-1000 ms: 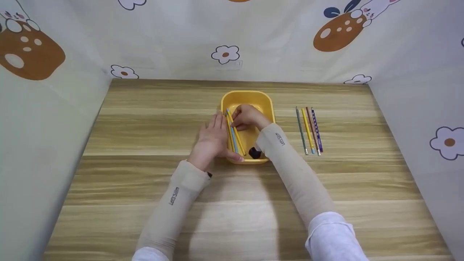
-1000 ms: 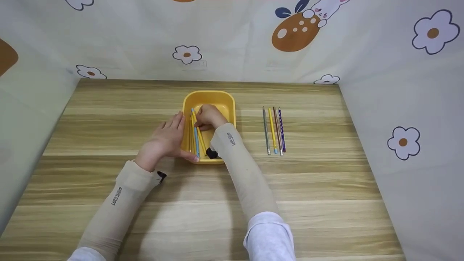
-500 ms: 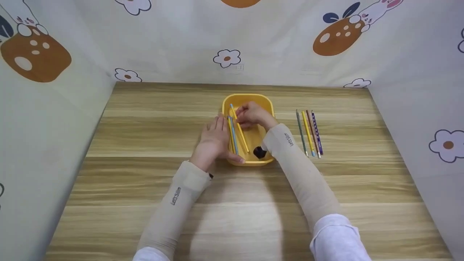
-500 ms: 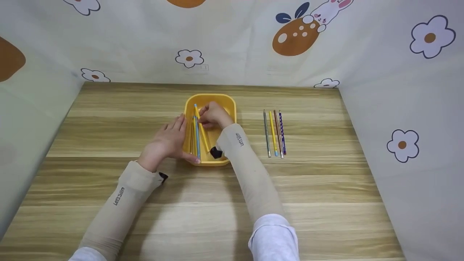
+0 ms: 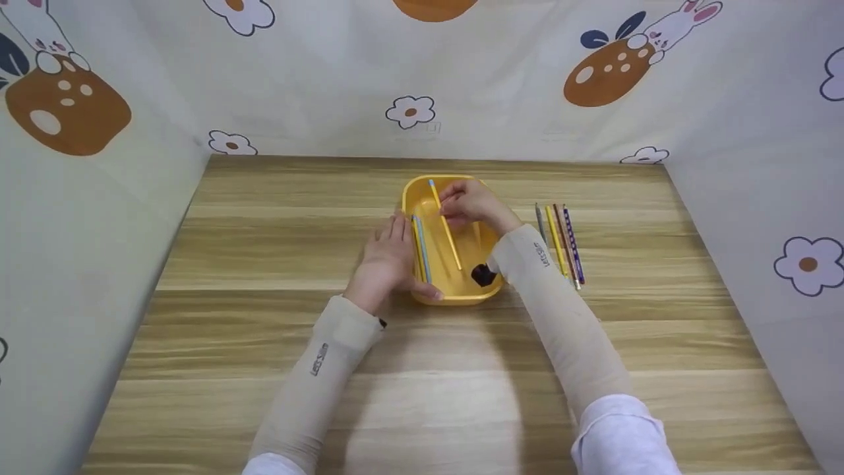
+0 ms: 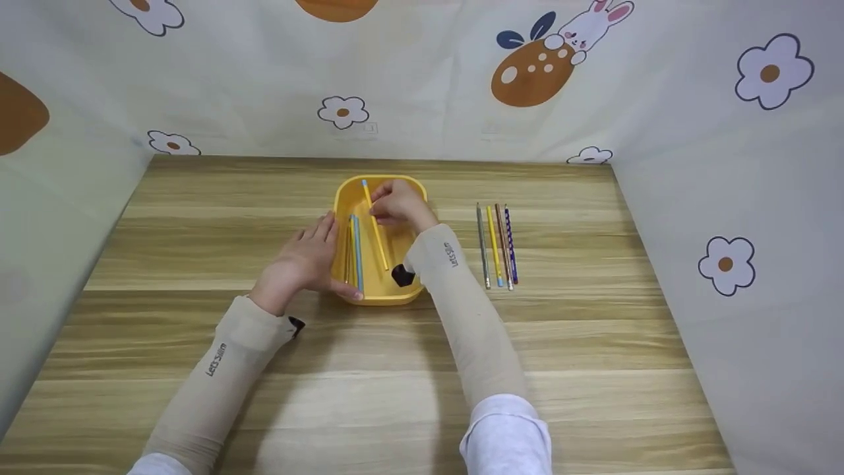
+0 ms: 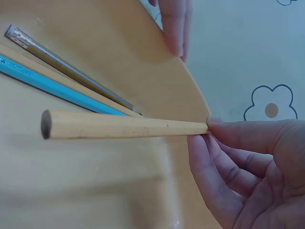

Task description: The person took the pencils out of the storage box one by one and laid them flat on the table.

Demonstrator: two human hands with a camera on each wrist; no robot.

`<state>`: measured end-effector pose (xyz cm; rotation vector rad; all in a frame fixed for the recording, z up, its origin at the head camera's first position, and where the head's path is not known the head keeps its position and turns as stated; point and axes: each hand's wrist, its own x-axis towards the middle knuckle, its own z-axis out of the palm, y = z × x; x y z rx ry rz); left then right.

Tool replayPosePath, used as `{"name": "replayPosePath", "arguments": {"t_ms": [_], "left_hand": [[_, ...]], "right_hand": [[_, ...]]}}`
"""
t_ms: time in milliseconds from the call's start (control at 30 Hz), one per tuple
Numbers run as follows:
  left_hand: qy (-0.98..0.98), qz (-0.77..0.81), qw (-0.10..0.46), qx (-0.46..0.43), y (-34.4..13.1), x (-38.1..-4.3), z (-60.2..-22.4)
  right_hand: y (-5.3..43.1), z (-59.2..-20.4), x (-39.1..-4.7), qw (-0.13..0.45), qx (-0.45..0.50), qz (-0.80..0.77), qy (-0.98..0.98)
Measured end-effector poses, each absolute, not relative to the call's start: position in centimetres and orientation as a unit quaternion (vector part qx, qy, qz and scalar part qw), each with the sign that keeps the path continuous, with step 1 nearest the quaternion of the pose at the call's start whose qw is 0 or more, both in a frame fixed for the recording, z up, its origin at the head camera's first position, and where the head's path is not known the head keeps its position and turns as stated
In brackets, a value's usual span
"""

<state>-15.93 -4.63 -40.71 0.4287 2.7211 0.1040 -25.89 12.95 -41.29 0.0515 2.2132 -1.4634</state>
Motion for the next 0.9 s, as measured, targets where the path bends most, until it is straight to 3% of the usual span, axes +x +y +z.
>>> {"name": "replayPosePath", "arguments": {"t_ms": [900], "left_hand": [[0.967,0.054,0.2,0.15,-4.7,-16.0,-40.8]], "right_hand": [[18.5,-38.7,-25.5,0.217,0.03,-0.579,0.785]]}}
